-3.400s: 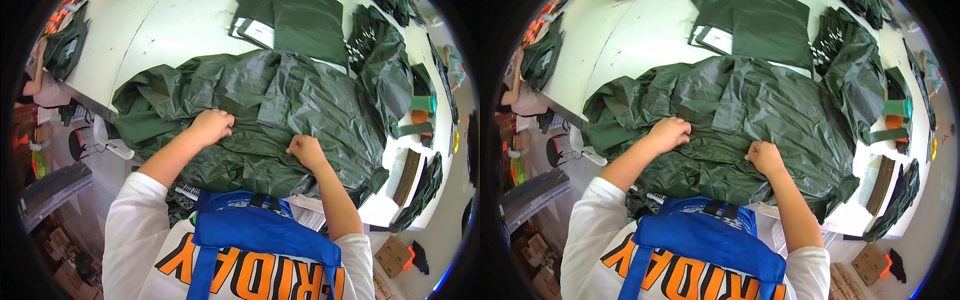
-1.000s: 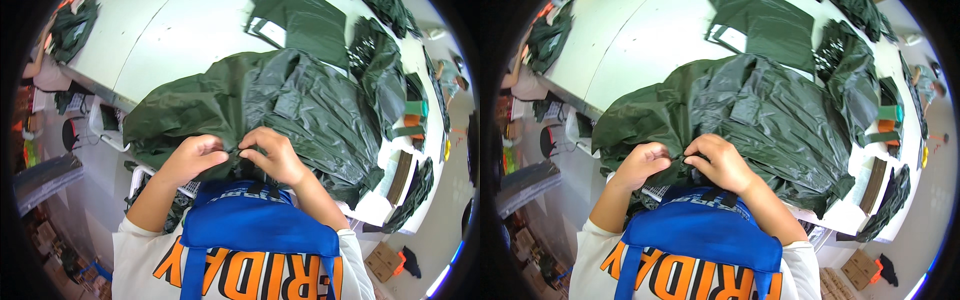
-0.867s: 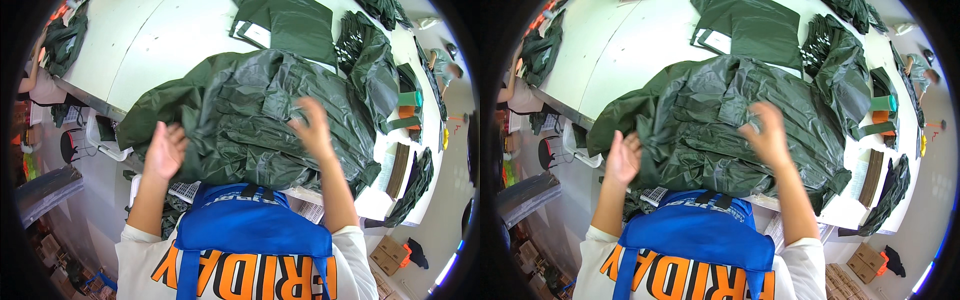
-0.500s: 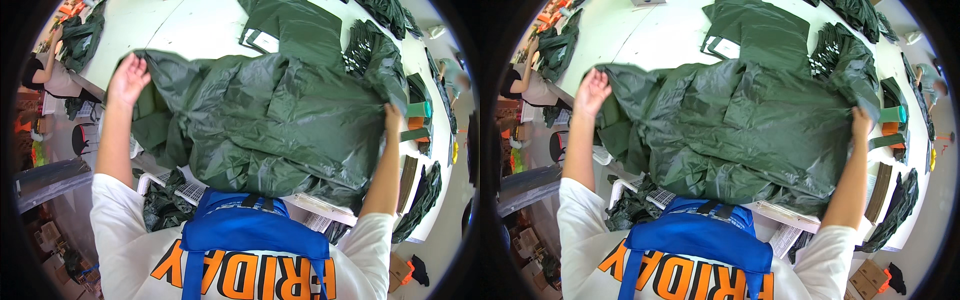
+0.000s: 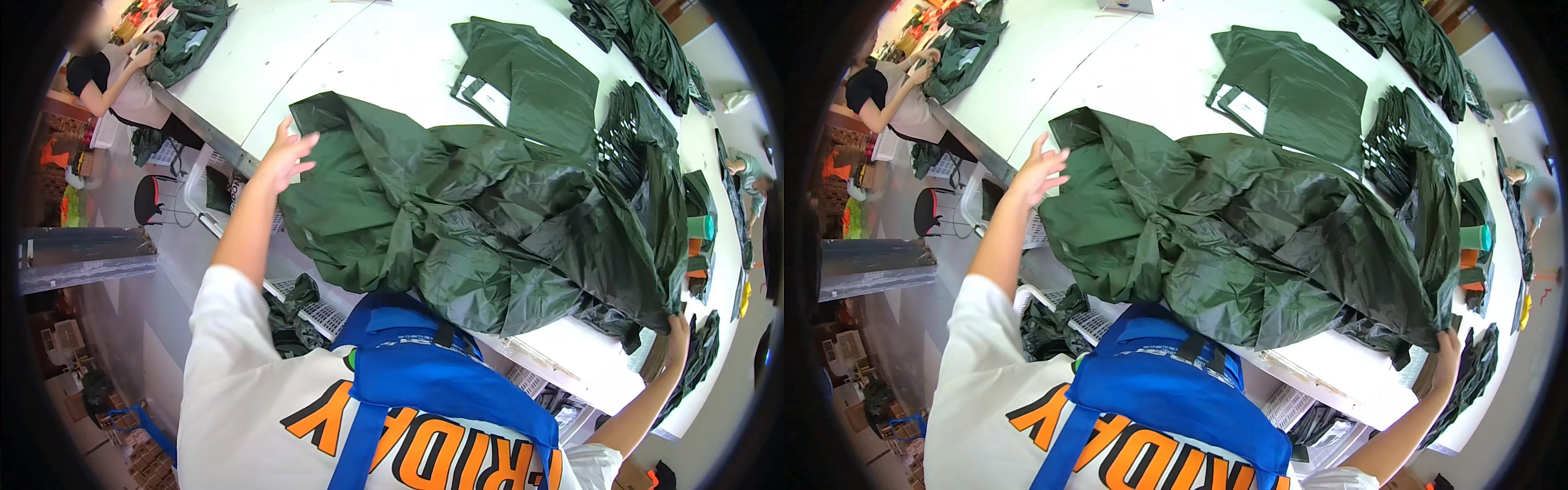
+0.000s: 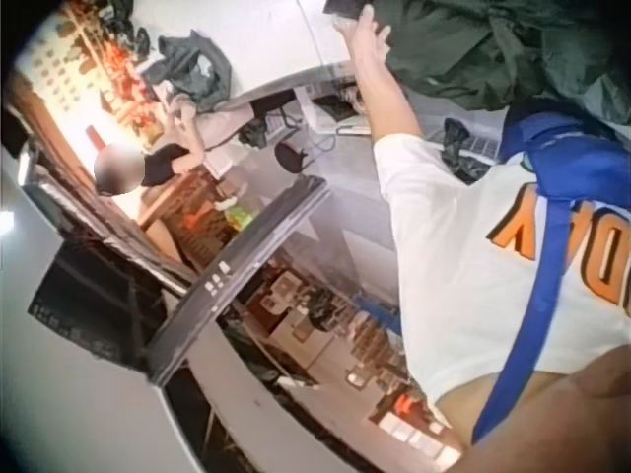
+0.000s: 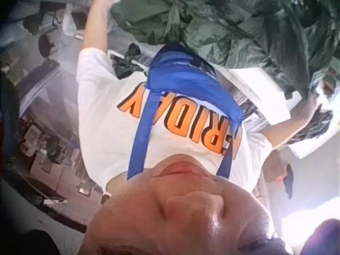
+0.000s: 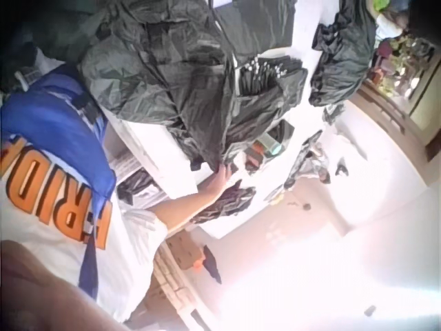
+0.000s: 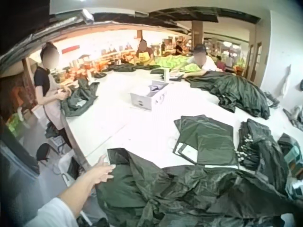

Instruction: The person folds a large green tarp on a white table. They smooth the fabric, fold it into a compact rectangle, and place it into a clear plastic bag. The person then picks up another tarp from a nearby basket to repeat the process.

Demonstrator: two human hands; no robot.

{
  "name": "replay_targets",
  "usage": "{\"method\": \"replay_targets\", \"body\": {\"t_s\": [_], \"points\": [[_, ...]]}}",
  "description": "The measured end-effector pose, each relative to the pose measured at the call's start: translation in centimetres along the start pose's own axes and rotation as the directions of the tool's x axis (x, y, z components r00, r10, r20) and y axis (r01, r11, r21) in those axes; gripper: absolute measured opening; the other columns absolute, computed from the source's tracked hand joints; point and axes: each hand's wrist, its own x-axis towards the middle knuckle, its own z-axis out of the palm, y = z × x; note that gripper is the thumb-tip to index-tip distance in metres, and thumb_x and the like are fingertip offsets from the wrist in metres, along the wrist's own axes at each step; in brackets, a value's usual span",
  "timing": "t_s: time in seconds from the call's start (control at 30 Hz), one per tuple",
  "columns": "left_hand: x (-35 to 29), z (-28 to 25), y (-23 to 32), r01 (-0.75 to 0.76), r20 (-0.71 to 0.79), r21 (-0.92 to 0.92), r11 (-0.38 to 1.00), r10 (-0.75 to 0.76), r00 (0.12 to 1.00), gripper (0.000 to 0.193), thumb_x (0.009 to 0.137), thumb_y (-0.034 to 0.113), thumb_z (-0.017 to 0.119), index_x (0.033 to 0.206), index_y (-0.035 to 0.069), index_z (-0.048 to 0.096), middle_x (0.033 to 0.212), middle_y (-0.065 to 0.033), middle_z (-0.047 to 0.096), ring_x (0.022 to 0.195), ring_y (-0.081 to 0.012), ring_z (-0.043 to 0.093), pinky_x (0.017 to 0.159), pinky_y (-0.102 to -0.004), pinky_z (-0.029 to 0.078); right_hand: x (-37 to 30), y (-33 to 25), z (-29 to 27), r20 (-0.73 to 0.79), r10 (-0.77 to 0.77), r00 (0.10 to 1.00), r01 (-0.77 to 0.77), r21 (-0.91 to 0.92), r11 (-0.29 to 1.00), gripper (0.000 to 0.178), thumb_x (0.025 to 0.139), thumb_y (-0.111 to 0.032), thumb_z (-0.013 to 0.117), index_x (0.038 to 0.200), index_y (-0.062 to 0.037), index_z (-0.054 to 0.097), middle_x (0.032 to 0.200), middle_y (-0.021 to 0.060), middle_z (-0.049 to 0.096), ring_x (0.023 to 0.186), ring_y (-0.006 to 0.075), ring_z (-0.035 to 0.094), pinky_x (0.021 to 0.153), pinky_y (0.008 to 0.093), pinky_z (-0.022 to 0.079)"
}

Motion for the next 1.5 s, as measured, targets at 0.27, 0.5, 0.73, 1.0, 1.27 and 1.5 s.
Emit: {"method": "replay_targets", "body": {"t_s": [0.27,0.5,0.73,1.0,1.27,1.5], "points": [[13.3,6.5,-0.2,0.047,0.126,0.09,0.995,-0.058,0.99,0.055,0.083,0.008,0.064,0.134,0.01,0.043,0.101,-0.0121,0.062,0.082,-0.023,0.063,0.065,-0.0347,0.054,2.3,-0.1,4.0,-0.045,0.274,0.961,-0.276,-0.251,0.928,0.031,0.082,-0.027,0.059,0.11,-0.0155,0.062,0.091,-0.0035,0.059,0.078,0.0093,0.046,0.069,0.027,0.035],[2.0,-0.4,14.1,-0.899,-0.086,0.106,0.426,0.904,0.418,0.015,0.086,-0.002,0.058,0.1,0.002,0.062,0.09,-0.0056,0.063,0.081,-0.0136,0.06,0.075,-0.0242,0.048,5.6,-2.5,1.7,-0.464,0.103,0.88,0.082,0.362,0.928,0.041,0.095,-0.027,0.055,0.133,-0.0124,0.049,0.127,0.0061,0.052,0.113,0.0223,0.049,0.082,0.038,0.048],[-16.1,-11.6,-3.6,-0.337,0.137,0.324,0.884,0.309,0.941,0.01,0.084,0.01,0.067,0.091,0.003,0.067,0.088,-0.0003,0.063,0.079,-0.0092,0.058,0.074,-0.0262,0.048,5.1,8.2,-3.4,-0.491,-0.025,0.871,0.291,0.474,0.831,0.043,0.098,-0.018,0.051,0.136,0.0,0.044,0.129,0.0131,0.054,0.109,0.0229,0.056,0.084,0.0298,0.049],[-4.2,-10.9,-10.1,-0.203,-0.19,0.305,0.931,0.268,0.944,0.049,0.087,0.024,0.066,0.129,0.003,0.052,0.128,-0.0142,0.057,0.115,-0.0226,0.056,0.094,-0.0332,0.045,4.4,12.2,-3.5,-0.071,0.325,0.943,-0.33,-0.065,0.942,0.029,0.088,-0.026,0.056,0.116,-0.0164,0.058,0.105,-0.0016,0.058,0.099,0.0139,0.053,0.08,0.039,0.044],[15.4,-4.7,-5.9,0.066,-0.157,0.29,0.955,-0.02,0.987,0.073,0.085,0.042,0.065,0.135,-0.007,0.042,0.137,-0.0265,0.046,0.127,-0.0334,0.045,0.101,-0.0413,0.038,5.4,3.5,2.5,0.221,0.276,0.935,-0.352,0.498,0.793,0.047,0.095,-0.041,0.052,0.126,-0.0076,0.057,0.12,0.0049,0.063,0.109,0.0251,0.06,0.095,0.039,0.046],[16.4,-4.5,-1.2,0.112,0.288,0.18,0.977,-0.161,0.944,0.03,0.088,0.015,0.064,0.114,0.001,0.059,0.105,-0.0096,0.066,0.091,-0.0221,0.063,0.079,-0.0371,0.05,8.6,3.5,-0.8,-0.271,0.224,0.936,-0.185,0.163,0.969,0.032,0.088,-0.025,0.058,0.107,-0.0009,0.065,0.099,0.0074,0.065,0.092,0.0198,0.059,0.085,0.0339,0.044]]}}
